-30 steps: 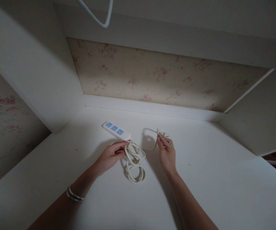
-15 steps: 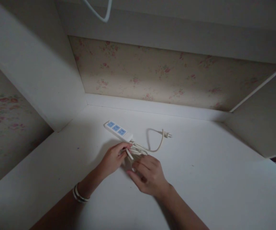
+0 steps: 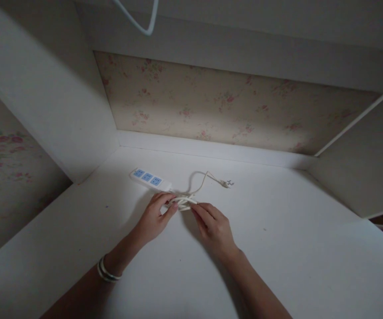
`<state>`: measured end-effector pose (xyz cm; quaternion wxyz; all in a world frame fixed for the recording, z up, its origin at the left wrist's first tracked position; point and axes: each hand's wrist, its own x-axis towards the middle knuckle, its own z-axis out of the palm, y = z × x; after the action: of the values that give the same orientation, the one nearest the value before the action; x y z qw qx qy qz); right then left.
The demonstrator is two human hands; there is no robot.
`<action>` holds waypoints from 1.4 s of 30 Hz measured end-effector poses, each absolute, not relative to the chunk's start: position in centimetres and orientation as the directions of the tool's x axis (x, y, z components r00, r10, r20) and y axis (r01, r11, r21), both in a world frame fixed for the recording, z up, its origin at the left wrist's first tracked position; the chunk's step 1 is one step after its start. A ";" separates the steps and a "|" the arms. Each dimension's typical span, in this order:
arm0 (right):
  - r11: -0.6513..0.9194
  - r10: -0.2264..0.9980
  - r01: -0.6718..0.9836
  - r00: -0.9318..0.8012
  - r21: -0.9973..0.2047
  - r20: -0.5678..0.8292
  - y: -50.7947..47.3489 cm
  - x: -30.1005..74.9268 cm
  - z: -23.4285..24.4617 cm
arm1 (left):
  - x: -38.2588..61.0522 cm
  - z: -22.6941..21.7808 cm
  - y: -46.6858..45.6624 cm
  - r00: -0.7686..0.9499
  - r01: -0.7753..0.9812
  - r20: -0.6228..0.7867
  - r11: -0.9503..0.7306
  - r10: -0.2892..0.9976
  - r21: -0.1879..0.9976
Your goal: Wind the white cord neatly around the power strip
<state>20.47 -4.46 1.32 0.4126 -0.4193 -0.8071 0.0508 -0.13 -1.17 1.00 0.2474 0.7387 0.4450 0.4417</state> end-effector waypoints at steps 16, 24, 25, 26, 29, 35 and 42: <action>0.563 0.812 0.514 -0.201 -0.647 0.548 -4.5 19.5 1.6 | 0.3 0.2 -1.7 0.279 0.632 0.540 -0.576 0.794 0.519; 0.602 0.785 0.477 -0.211 -0.640 0.582 -4.4 19.4 1.8 | 0.8 0.0 -1.8 0.236 0.685 0.532 -0.527 0.813 0.503; 0.604 0.786 0.466 -0.215 -0.646 0.580 -4.4 19.4 1.8 | 0.8 0.0 -1.7 0.227 0.689 0.534 -0.521 0.815 0.503; 0.606 0.786 0.455 -0.217 -0.652 0.579 -4.4 19.4 1.7 | 0.8 -0.1 -1.7 0.220 0.693 0.532 -0.515 0.818 0.504; 0.614 0.786 0.413 -0.243 -0.673 0.568 -4.6 19.5 1.9 | 0.6 -0.4 -1.4 0.198 0.699 0.520 -0.492 0.831 0.519; 0.354 0.933 0.315 -0.177 -0.880 0.312 -4.5 20.0 2.0 | -0.5 -0.5 -0.9 0.257 0.615 0.471 -0.519 0.844 0.593; -0.044 0.983 -0.145 0.173 -0.988 -0.069 -2.2 20.6 0.9 | -0.8 -0.3 -1.1 0.282 0.456 0.583 -0.642 0.762 0.617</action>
<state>20.62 -2.24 0.87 0.5619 -0.5203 -0.4026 0.5015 -0.77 -1.08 -0.28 0.1678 0.7829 0.3887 0.4558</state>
